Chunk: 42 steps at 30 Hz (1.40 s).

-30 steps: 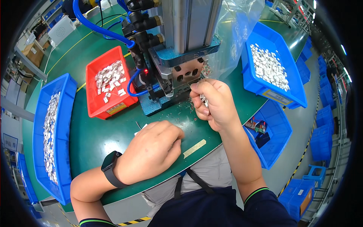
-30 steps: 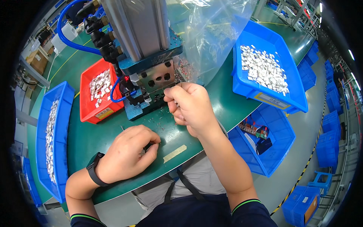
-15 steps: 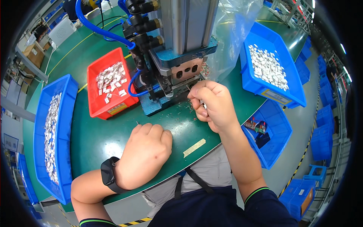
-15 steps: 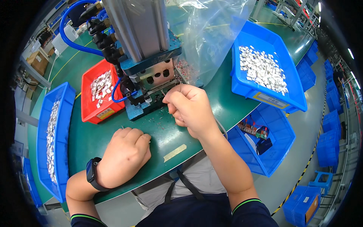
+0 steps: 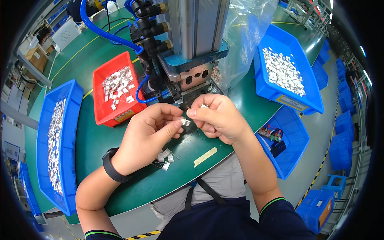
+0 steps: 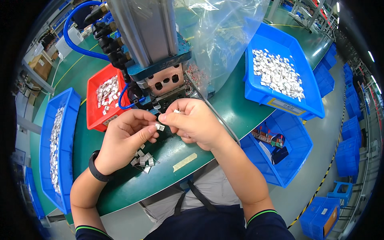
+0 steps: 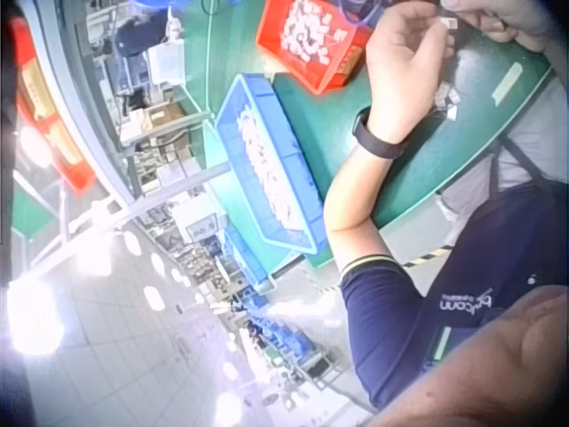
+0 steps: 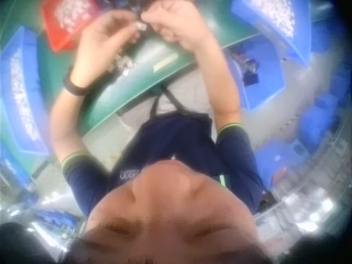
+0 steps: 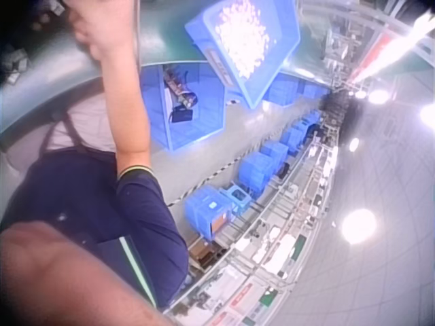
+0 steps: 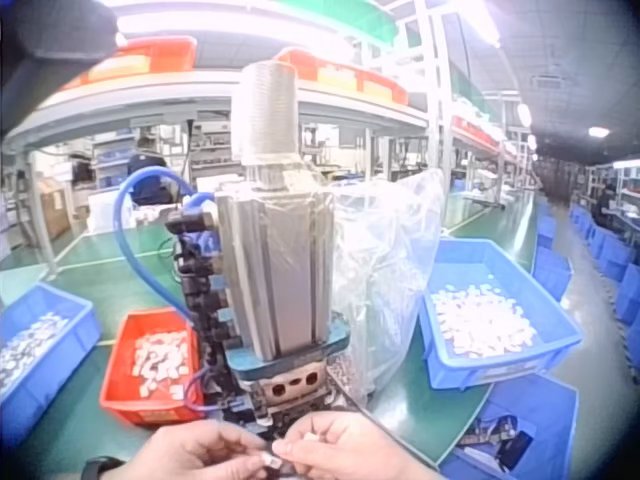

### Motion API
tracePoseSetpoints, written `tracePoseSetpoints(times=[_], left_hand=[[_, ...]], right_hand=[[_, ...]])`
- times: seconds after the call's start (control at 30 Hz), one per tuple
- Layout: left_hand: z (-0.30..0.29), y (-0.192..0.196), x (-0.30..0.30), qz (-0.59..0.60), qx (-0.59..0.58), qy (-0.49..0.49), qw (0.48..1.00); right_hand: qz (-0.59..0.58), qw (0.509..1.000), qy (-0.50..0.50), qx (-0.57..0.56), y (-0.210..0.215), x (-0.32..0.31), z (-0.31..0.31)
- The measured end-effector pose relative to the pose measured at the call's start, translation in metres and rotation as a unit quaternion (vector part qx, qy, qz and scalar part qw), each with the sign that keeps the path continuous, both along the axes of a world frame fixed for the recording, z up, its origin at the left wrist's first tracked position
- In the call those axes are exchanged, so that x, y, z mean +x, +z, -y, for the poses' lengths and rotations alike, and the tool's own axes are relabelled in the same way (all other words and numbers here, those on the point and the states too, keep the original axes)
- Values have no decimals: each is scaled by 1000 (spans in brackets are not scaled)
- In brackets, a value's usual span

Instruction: The person repeatedly picks small white rectangular components and thin wires from a green work surface, inserts them into a vertical press-like machine, and then removes the assembled units. The person places the finished components into a red bin and continues the cycle with new parts from the table.

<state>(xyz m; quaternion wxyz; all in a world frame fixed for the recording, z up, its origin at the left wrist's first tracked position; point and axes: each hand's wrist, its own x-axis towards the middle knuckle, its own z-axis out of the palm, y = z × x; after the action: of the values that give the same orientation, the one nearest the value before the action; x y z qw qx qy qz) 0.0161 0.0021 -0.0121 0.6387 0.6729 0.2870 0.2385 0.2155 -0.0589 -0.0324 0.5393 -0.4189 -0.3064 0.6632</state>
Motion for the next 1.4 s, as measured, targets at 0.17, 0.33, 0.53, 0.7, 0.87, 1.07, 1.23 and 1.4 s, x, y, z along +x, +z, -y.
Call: tracePoseSetpoints(times=[0.17,0.33,0.53,0.7,0.87,1.07,1.23,1.4], left_hand=[[0,-3,3,48,-40,23,998],[1,-1,2,84,-35,54,994],[-2,20,-12,-120,290,-25,949],[7,25,-23,-199,401,-196,872],[16,19,-25,-257,471,-190,822],[15,18,-22,-303,496,-176,794],[15,13,-21,-299,501,-157,797],[14,12,-21,-285,510,-154,797]], right_hand=[[40,998,40,1,-4,-3,1],[34,998,55,-13,-1,-3,2],[-12,999,-43,18,-6,3,4],[-32,984,-162,70,-7,-2,-1],[-10,983,-172,63,-7,-4,-4],[-3,983,-174,55,-7,-4,-5],[0,984,-170,50,-8,-3,-5],[3,987,-158,39,-6,-4,-5]])
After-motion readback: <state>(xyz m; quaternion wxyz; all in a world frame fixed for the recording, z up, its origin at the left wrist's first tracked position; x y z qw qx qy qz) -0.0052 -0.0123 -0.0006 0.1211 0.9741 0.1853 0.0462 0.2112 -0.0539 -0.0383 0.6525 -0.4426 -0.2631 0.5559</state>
